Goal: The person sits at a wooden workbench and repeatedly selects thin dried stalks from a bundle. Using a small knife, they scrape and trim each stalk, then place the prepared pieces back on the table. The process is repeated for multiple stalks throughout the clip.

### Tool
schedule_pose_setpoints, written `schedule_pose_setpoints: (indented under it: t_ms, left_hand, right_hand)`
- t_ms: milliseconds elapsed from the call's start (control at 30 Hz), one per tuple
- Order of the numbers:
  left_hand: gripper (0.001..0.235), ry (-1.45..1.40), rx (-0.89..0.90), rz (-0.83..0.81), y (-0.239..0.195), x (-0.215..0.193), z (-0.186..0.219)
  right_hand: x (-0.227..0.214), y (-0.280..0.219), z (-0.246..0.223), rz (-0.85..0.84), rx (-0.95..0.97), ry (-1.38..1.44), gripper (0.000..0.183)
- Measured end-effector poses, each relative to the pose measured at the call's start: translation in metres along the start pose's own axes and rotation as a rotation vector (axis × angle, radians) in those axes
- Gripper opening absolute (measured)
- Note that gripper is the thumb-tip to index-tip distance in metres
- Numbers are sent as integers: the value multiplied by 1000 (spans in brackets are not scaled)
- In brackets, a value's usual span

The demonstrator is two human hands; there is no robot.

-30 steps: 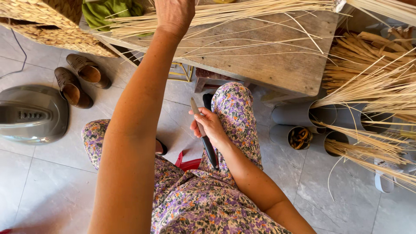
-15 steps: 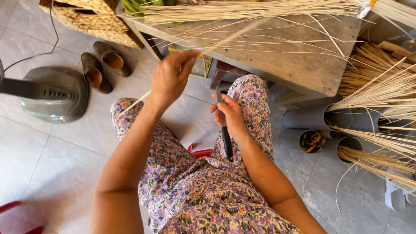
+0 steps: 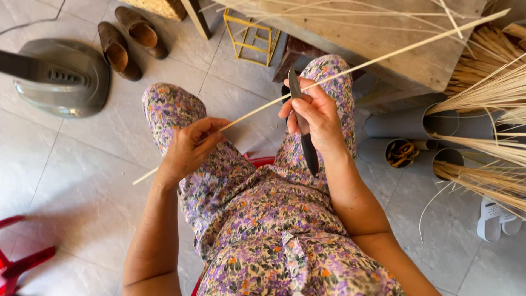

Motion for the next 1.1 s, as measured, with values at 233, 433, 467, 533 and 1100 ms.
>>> schedule_pose_setpoints:
  t_ms: [233,433,467,533,1100]
  left_hand:
    - [19,-180,-172,77,-10,30,-6]
    - [17,-476,-187,74,4,39,-14]
    - [16,-466,-184,45,4,39,-14]
    - [17,-437,-178,2,7,35,-13]
    - [15,-322,-74,65,14,34,1]
  right_hand:
    - [29,-18,0,-78,57,-33,40]
    - [21,-30,-12,-83,21,-32,52]
    - [20,-29,-13,-91,2,-14,53]
    - [19,-28,-14,-100,-34,4,54]
    - [37,-28,0,-183,126,-26,51]
Point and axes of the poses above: each hand's wrist, its own y-axis towards the middle knuckle, its own x-axis out of the palm, z = x × y, the point moved 5 cm from there along y, towards the middle knuckle, and after that the axes turned 8 degrees about x, right-handed, at the moved point
